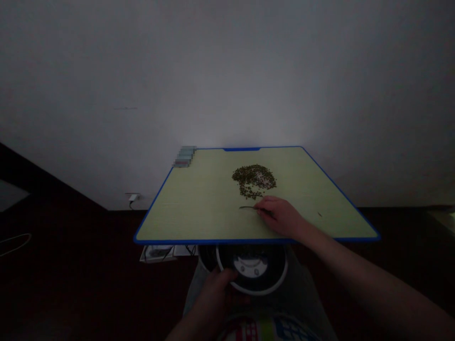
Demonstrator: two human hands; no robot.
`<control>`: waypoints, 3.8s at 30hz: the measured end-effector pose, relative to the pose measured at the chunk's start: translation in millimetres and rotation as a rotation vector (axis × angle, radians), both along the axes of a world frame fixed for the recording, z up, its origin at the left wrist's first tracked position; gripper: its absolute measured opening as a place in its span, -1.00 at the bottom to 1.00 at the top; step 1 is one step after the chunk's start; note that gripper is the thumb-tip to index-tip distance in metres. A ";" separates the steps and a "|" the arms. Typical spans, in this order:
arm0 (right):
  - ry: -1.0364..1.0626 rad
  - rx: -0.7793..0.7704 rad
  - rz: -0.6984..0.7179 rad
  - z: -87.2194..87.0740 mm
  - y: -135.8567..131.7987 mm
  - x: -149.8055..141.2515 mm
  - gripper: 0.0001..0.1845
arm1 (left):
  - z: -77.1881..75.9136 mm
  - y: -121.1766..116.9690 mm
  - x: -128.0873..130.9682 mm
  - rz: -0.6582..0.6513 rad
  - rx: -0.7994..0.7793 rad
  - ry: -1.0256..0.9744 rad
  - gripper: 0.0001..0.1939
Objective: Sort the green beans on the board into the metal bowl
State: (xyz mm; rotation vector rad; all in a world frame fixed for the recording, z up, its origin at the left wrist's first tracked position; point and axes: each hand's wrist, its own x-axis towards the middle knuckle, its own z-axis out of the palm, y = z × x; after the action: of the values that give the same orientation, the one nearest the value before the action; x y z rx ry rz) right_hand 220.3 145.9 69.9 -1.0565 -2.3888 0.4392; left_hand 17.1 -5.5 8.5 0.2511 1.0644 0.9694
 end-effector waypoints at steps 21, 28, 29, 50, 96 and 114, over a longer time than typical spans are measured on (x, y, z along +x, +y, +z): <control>0.108 0.062 0.314 2.9 -39.2 19.0 -0.77 | 2.5 8.3 -4.4 0.044 -0.020 0.073 -0.65; 0.118 -0.068 0.212 10.9 -37.1 27.1 -0.78 | 4.7 7.9 -4.6 0.034 -0.012 0.064 -0.68; 0.103 -0.064 0.117 10.9 -33.1 25.4 -0.78 | 4.6 7.7 -4.3 0.039 -0.019 0.071 -0.67; -0.116 0.062 -0.349 1.4 1.8 -5.3 -0.76 | 9.8 5.9 -5.0 0.040 -0.009 0.048 -0.76; -0.119 0.066 -0.278 -0.1 17.0 -7.9 -0.74 | -1.5 5.1 -6.9 0.058 -0.027 0.067 -0.76; -0.105 0.054 -0.233 3.7 21.1 -7.2 -0.76 | -2.4 5.3 -6.9 0.051 -0.026 0.039 -0.79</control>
State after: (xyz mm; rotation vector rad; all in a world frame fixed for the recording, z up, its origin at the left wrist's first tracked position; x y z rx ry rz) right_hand 213.1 167.0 73.6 -1.3432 -2.3152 0.2406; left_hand 10.2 -0.2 6.0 0.2228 1.1231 0.9992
